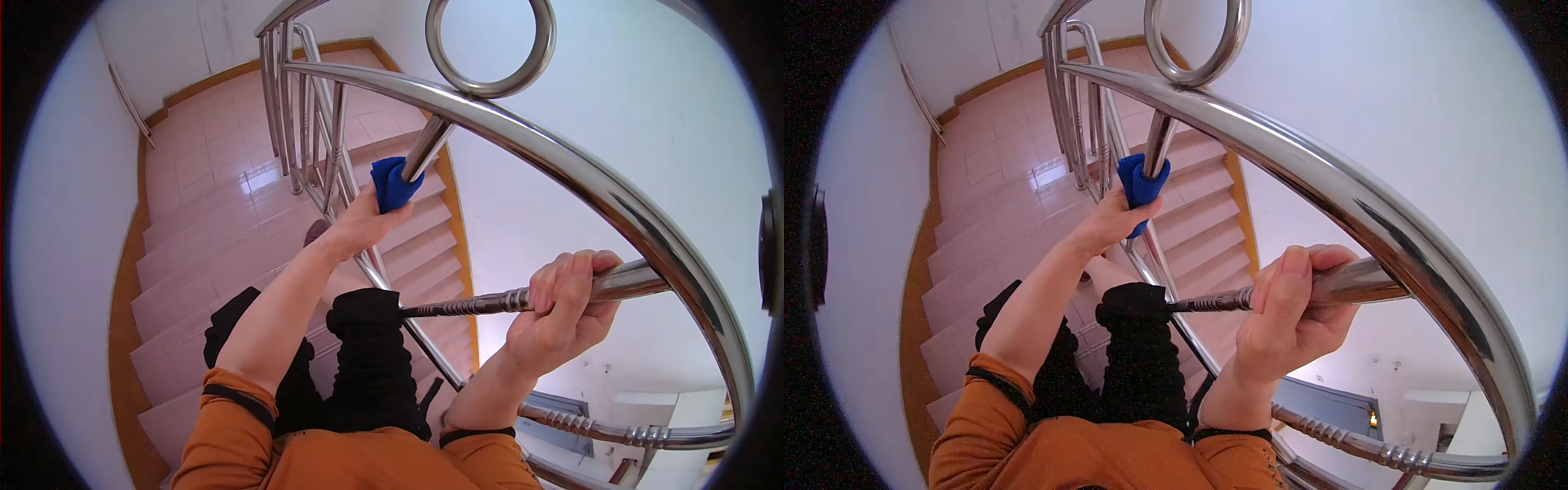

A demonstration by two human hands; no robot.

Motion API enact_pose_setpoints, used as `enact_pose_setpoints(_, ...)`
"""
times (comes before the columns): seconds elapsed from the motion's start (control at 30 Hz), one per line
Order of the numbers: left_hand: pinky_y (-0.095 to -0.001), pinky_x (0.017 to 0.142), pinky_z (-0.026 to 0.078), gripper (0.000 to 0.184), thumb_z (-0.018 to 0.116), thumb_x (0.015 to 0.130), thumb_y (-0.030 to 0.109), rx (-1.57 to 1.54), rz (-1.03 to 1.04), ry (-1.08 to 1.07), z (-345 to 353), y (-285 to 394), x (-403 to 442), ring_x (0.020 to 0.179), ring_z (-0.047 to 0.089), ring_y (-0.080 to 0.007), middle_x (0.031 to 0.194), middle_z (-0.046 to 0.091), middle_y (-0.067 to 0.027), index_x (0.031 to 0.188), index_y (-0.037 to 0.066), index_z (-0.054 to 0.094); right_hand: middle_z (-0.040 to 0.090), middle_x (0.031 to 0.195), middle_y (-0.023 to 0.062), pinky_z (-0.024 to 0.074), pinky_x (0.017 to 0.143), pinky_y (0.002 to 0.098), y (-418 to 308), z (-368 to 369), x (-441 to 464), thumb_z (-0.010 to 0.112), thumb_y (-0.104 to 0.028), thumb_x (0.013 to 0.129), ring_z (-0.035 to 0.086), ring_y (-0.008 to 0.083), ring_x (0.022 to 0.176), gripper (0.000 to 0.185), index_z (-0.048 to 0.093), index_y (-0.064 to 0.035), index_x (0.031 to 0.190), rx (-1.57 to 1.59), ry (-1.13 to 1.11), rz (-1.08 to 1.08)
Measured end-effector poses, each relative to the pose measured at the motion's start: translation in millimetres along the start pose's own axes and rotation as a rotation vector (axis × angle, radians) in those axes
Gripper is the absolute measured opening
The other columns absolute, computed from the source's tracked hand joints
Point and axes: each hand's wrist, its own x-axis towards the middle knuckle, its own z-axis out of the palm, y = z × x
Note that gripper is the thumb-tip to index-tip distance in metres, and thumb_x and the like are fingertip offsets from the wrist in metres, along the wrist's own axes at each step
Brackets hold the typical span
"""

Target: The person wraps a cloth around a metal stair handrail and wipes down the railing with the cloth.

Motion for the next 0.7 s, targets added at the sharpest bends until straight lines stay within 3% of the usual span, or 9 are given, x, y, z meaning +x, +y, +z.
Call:
enact_pose_setpoints(0.03,-0.0283,0.081,0.042,0.046,0.068,0.086,0.023,0.001,0.0,0.0,1,7,-1,0.091,0.049,-0.0095,0.101,0.056,0.0013,0.125,0.01,0.046,0.045,0.064,-0.0007,0.0244,0.041,0.018,0,0,0,0.053,-0.004,0.091,0.032,0.0025,0.045,0.014,0.05,-0.0005,0.104,0.0,0.006,0.003)
enact_pose_setpoints(0.1,-0.0288,0.092,0.038,0.055,0.065,0.088,0.024,0.007,0.075,0.002,2,21,-4,0.103,0.047,-0.0125,0.112,0.053,-0.0043,0.133,0.009,0.037,0.044,0.064,-0.0008,0.0243,0.041,0.018,0,1,0,0.052,-0.004,0.091,0.031,0.0025,0.045,0.014,0.05,-0.0005,0.104,0.004,0.016,0.005)
enact_pose_setpoints(0.3,-0.0294,0.094,0.038,0.056,0.061,0.092,0.025,0.135,0.209,-0.01,2,37,-11,0.105,0.046,-0.0135,0.116,0.051,-0.0055,0.136,0.007,0.032,0.042,0.062,-0.0016,0.024,0.041,0.0181,-4,0,-2,0.052,-0.003,0.09,0.031,0.0026,0.046,0.015,0.051,-0.0005,0.105,0.007,0.004,0.008)
enact_pose_setpoints(0.7,-0.0305,0.096,0.037,0.063,0.063,0.09,0.028,0.257,0.209,-0.062,-9,10,1,0.107,0.045,-0.0156,0.117,0.05,-0.0077,0.138,0.007,0.029,0.042,0.062,-0.0015,0.0244,0.042,0.0185,1,1,-2,0.052,-0.003,0.09,0.031,0.0026,0.046,0.015,0.052,-0.001,0.105,0.0,0.006,0.02)
